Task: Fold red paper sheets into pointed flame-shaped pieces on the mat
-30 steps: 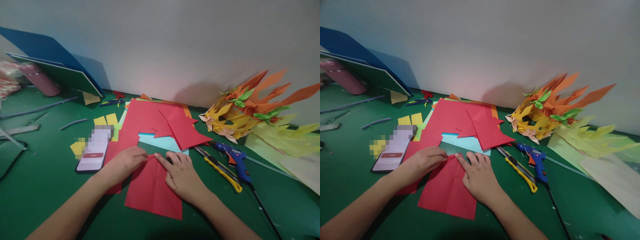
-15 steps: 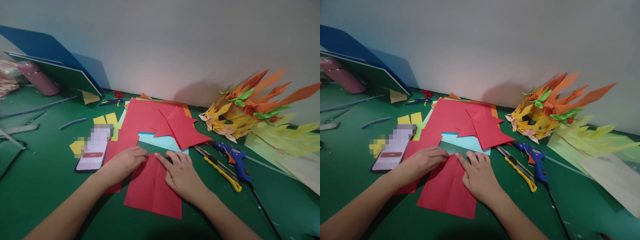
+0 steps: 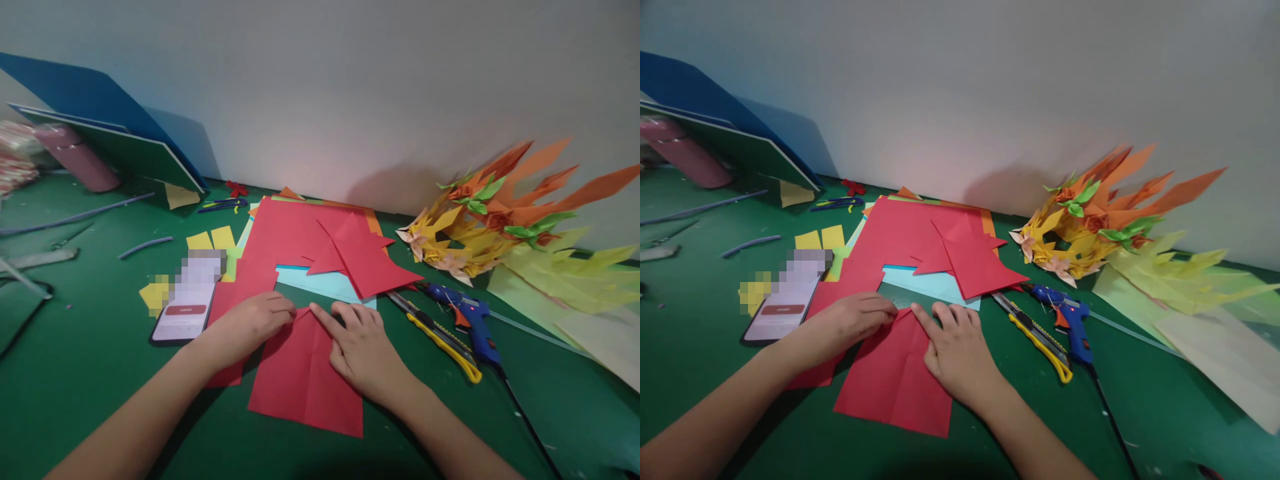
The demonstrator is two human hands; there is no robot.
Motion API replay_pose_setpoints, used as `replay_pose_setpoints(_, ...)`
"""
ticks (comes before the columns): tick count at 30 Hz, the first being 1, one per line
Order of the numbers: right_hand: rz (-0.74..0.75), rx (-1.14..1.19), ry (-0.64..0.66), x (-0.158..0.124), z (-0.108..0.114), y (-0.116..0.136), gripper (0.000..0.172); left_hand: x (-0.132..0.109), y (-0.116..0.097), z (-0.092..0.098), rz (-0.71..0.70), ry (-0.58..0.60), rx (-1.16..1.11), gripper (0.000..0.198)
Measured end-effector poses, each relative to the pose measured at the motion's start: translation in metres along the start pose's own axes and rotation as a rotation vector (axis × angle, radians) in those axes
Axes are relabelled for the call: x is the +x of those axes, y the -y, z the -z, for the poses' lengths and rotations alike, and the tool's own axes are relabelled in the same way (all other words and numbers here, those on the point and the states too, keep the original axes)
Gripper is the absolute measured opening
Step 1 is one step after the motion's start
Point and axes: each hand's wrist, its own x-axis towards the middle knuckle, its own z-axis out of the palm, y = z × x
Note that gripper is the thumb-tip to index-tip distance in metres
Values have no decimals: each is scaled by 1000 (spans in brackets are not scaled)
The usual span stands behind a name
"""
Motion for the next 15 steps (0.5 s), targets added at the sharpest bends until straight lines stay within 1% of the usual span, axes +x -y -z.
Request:
replay_pose_setpoints(8,-1,12,0,1,1,-1,59,0,-1,0,23,21,-6,24)
replay_pose_setpoints(15,2,-6,8,1,2,0,59,0,1,0,8,56,25,22)
